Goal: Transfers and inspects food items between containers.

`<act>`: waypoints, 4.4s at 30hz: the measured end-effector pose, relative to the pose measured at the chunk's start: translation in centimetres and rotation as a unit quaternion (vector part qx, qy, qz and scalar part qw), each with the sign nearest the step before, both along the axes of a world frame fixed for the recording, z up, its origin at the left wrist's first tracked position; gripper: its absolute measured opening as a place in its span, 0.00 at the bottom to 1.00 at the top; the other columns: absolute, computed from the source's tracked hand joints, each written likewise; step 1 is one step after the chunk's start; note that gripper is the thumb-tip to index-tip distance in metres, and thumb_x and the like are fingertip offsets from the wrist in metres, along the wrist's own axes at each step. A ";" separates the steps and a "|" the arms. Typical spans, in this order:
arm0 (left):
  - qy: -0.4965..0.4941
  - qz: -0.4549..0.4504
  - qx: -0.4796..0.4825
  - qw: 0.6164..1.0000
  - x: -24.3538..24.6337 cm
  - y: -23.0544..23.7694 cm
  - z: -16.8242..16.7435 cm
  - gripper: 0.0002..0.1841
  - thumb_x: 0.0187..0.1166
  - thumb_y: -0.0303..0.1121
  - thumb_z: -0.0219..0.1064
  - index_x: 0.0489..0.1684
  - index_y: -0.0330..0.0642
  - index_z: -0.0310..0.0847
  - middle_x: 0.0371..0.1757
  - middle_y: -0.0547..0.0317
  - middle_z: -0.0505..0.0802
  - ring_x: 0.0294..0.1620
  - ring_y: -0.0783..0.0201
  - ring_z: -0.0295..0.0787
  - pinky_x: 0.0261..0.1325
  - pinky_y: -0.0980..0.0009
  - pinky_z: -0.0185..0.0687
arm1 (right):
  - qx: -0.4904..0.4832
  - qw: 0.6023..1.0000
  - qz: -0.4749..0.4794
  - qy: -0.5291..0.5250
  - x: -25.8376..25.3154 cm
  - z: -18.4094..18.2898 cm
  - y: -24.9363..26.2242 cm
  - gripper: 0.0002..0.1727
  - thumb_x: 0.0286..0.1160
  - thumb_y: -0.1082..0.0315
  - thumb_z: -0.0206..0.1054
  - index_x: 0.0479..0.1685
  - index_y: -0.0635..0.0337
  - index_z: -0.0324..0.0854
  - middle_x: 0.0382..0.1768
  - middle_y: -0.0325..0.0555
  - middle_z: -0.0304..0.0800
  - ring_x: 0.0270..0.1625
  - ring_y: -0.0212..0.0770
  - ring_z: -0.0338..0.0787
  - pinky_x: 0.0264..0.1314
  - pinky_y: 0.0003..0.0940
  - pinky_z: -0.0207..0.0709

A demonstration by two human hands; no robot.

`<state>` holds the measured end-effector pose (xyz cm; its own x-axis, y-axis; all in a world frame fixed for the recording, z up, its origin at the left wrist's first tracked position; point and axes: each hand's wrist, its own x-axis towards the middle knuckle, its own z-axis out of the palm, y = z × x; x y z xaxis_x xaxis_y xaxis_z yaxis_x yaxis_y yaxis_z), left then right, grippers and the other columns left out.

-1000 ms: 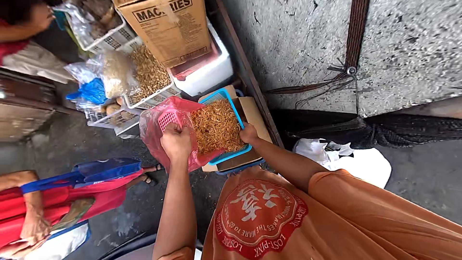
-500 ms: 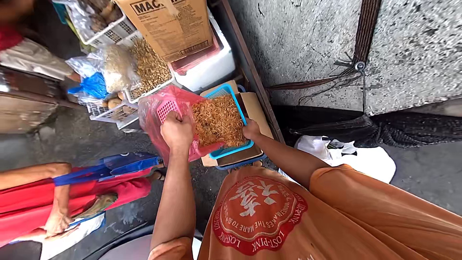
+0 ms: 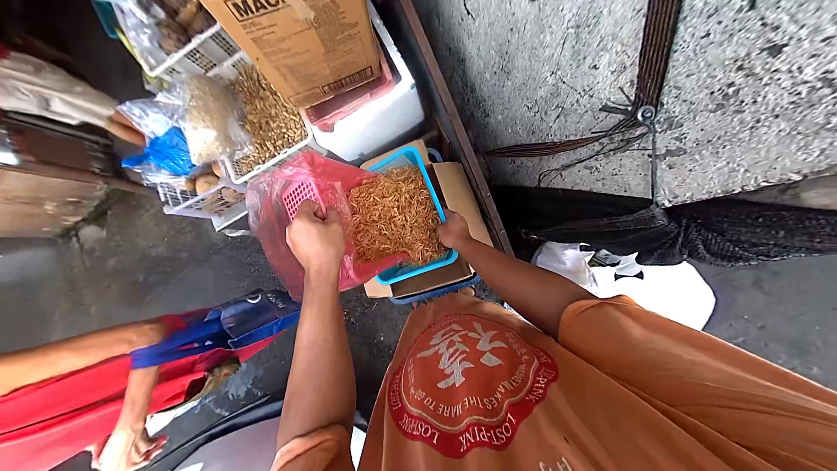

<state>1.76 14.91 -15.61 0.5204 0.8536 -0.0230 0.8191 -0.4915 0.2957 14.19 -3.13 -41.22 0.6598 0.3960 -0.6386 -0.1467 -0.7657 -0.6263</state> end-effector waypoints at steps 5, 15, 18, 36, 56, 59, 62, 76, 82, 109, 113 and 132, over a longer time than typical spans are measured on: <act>-0.014 0.015 0.005 1.000 0.2 -0.7 0.5 0.13 0.79 0.37 0.67 0.27 0.42 0.74 0.22 0.50 0.82 0.28 0.46 0.83 0.33 0.42 0.74 | -0.008 1.000 0.016 -0.005 1.0 0.1 0.8 0.27 0.76 0.70 0.62 0.78 0.50 0.78 0.63 0.62 0.89 0.68 0.62 0.87 0.67 0.69 0.79; -0.011 0.041 -0.047 0.998 1.3 -2.5 1.4 0.16 0.81 0.45 0.66 0.42 0.37 0.85 0.34 0.44 0.92 0.40 0.42 0.92 0.46 0.37 0.84 | -0.017 0.999 0.039 -0.015 2.1 2.5 -0.6 0.25 0.79 0.62 0.68 0.75 0.56 0.80 0.65 0.65 0.87 0.69 0.64 0.86 0.72 0.68 0.76; 0.002 0.055 -0.079 0.995 0.1 -1.3 0.7 0.19 0.83 0.50 0.64 0.52 0.43 0.87 0.39 0.48 0.94 0.45 0.47 0.94 0.49 0.42 0.87 | 0.016 0.998 0.042 -0.054 1.4 0.4 0.2 0.24 0.76 0.68 0.69 0.72 0.60 0.81 0.65 0.68 0.86 0.69 0.64 0.85 0.72 0.67 0.76; -0.017 -0.020 -0.098 0.995 1.1 0.3 -1.6 0.13 0.76 0.43 0.70 0.40 0.40 0.85 0.34 0.42 0.92 0.41 0.38 0.91 0.43 0.33 0.82 | -0.056 0.995 0.082 -0.029 1.5 3.8 0.9 0.24 0.79 0.67 0.63 0.75 0.55 0.80 0.65 0.62 0.88 0.71 0.60 0.86 0.74 0.64 0.76; 0.077 0.020 -0.064 0.995 4.1 0.4 -3.1 0.14 0.69 0.39 0.74 0.38 0.40 0.78 0.31 0.41 0.89 0.39 0.37 0.89 0.40 0.34 0.79 | -0.020 0.999 0.022 0.023 0.9 0.1 0.0 0.28 0.76 0.68 0.64 0.79 0.50 0.77 0.63 0.60 0.90 0.68 0.60 0.88 0.70 0.66 0.78; 0.064 0.025 -0.068 0.995 4.1 -0.2 -2.1 0.11 0.70 0.36 0.72 0.39 0.40 0.78 0.31 0.42 0.89 0.39 0.38 0.89 0.40 0.35 0.79 | -0.011 0.999 0.034 0.033 1.1 0.9 0.4 0.27 0.77 0.68 0.64 0.79 0.52 0.78 0.65 0.60 0.89 0.70 0.59 0.87 0.72 0.64 0.77; 0.044 0.000 -0.089 0.995 4.4 -1.0 -2.3 0.11 0.72 0.36 0.72 0.42 0.41 0.80 0.31 0.45 0.89 0.37 0.41 0.89 0.39 0.36 0.80 | -0.010 0.998 0.053 0.034 1.3 1.3 0.8 0.26 0.77 0.69 0.63 0.77 0.53 0.79 0.65 0.60 0.89 0.70 0.59 0.87 0.72 0.65 0.77; -0.073 -0.305 -0.030 0.949 -1.9 1.3 -7.3 0.24 0.74 0.45 0.63 0.65 0.42 0.86 0.80 0.48 0.79 0.83 0.49 0.71 0.83 0.47 0.67 | -0.014 0.998 0.043 0.045 2.5 -0.4 -0.7 0.27 0.72 0.71 0.66 0.74 0.50 0.81 0.60 0.60 0.91 0.64 0.62 0.89 0.64 0.69 0.80; -0.019 -0.436 0.086 0.896 -1.5 1.9 -7.0 0.28 0.72 0.41 0.63 0.75 0.49 0.81 0.81 0.42 0.76 0.85 0.40 0.67 0.83 0.41 0.62 | -0.009 0.999 0.035 0.028 3.2 -0.9 -1.2 0.27 0.75 0.69 0.66 0.77 0.48 0.81 0.60 0.59 0.91 0.64 0.62 0.90 0.63 0.70 0.80; 0.004 -0.710 0.064 0.701 6.0 3.7 -5.1 0.21 0.73 0.44 0.52 0.06 0.48 0.66 0.13 0.58 0.77 0.23 0.55 0.77 0.51 0.52 0.69 | 0.040 0.997 -0.058 0.037 -1.6 -3.1 -1.7 0.34 0.71 0.72 0.66 0.83 0.47 0.76 0.65 0.56 0.90 0.69 0.59 0.88 0.71 0.65 0.78; 0.011 -0.722 0.076 0.688 5.9 4.7 -5.5 0.22 0.72 0.44 0.52 0.04 0.47 0.64 0.12 0.57 0.77 0.23 0.54 0.78 0.50 0.52 0.70 | 0.045 0.995 -0.088 0.028 -2.9 -3.0 -0.9 0.37 0.69 0.73 0.67 0.85 0.47 0.74 0.67 0.55 0.89 0.71 0.58 0.87 0.72 0.65 0.77; 0.042 -0.712 0.130 0.689 5.1 2.9 -3.5 0.23 0.72 0.45 0.53 0.03 0.47 0.68 0.13 0.57 0.81 0.24 0.54 0.80 0.47 0.51 0.69 | 0.066 0.993 -0.100 0.020 -4.0 -2.2 -1.2 0.30 0.70 0.72 0.67 0.77 0.49 0.80 0.63 0.56 0.91 0.66 0.59 0.89 0.68 0.66 0.79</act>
